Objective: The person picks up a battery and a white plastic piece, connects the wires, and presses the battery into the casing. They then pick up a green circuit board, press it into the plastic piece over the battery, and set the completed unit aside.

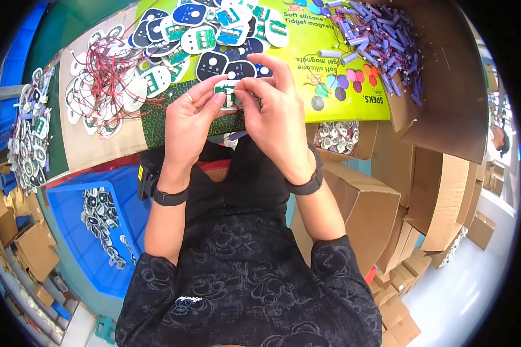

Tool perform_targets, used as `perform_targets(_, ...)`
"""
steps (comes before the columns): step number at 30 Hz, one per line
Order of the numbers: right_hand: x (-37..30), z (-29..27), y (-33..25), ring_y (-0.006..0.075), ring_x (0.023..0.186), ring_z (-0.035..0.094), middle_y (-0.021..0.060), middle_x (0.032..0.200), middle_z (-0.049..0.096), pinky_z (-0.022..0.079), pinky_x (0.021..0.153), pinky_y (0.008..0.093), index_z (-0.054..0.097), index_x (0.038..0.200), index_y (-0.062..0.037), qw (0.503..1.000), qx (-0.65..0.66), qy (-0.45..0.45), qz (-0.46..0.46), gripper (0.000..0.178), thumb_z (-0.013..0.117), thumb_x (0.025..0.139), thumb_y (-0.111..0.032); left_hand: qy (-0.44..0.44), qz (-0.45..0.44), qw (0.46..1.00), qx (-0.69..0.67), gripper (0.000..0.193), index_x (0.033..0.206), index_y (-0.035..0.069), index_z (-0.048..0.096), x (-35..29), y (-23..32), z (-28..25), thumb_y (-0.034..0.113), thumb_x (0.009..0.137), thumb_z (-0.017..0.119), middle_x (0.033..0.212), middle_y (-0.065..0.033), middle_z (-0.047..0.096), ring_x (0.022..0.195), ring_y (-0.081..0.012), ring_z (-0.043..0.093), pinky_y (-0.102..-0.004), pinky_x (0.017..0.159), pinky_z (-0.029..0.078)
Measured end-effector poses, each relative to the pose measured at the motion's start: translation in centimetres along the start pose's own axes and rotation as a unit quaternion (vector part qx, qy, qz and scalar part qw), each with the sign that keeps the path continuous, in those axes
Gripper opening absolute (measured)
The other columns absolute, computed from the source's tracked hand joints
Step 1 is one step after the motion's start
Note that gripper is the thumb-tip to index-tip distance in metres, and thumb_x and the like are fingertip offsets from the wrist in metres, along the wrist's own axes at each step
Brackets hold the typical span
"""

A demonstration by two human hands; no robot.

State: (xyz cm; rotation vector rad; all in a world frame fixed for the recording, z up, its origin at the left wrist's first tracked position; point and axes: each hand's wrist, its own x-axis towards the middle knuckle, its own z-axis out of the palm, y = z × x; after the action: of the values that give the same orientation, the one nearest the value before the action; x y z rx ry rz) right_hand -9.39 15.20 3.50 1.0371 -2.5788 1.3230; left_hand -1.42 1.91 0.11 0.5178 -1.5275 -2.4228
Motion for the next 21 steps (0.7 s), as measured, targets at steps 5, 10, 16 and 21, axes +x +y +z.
perform_targets(5, 0.2, 0.0, 0.2, 0.0212, 0.088, 0.071, 0.0084, 0.125, 0.065, 0.057, 0.076, 0.0322, 0.072, 0.092, 0.0024, 0.999, 0.029, -0.014, 0.002, 0.008, 0.072, 0.084, 0.003, 0.008, 0.008, 0.999, 0.037, 0.032, 0.131, -0.005, 0.061, 0.0, -0.2, 0.4, 0.004, 0.1, 0.061, 0.118, -0.0119, 0.07, 0.102, -0.0145, 0.068, -0.0308, 0.087, 0.061)
perform_targets(10, 0.1, 0.2, 0.2, 0.025, 0.09, 0.071, 0.0091, 0.119, 0.069, 0.058, 0.078, 0.0331, 0.072, 0.093, 0.0034, 0.999, 0.045, -0.005, -0.017, 0.008, 0.07, 0.085, 0.003, -0.006, 0.004, 1.0, 0.028, 0.033, 0.132, -0.005, 0.061, 0.3, -0.2, 0.2, 0.003, 0.1, 0.061, 0.121, -0.0129, 0.069, 0.103, -0.0152, 0.068, -0.0309, 0.087, 0.061)
perform_targets(16, -1.0, -1.0, 0.6, 0.0243, 0.096, 0.071, 0.0109, 0.121, 0.068, 0.057, 0.079, 0.0319, 0.073, 0.096, 0.0023, 0.991, 0.126, -0.011, 0.04, 0.01, 0.07, 0.087, 0.002, 0.028, -0.004, 0.999, -0.03, 0.031, 0.127, -0.007, 0.063, -0.4, 0.4, 0.7, 0.004, 0.098, 0.065, 0.113, -0.0126, 0.072, 0.098, -0.0159, 0.07, -0.0298, 0.084, 0.062)
perform_targets(21, -2.5, -3.5, -0.8, 0.0162, 0.099, 0.069, 0.0075, 0.119, 0.068, 0.057, 0.077, 0.0286, 0.067, 0.119, -0.001, 0.948, 0.279, -0.025, 0.151, 0.024, 0.067, 0.097, -0.009, 0.044, 0.017, 0.998, 0.031, 0.03, 0.122, -0.005, 0.067, -2.5, 3.0, 1.6, 0.002, 0.094, 0.07, 0.108, -0.0124, 0.073, 0.093, -0.0158, 0.072, -0.0282, 0.08, 0.062)
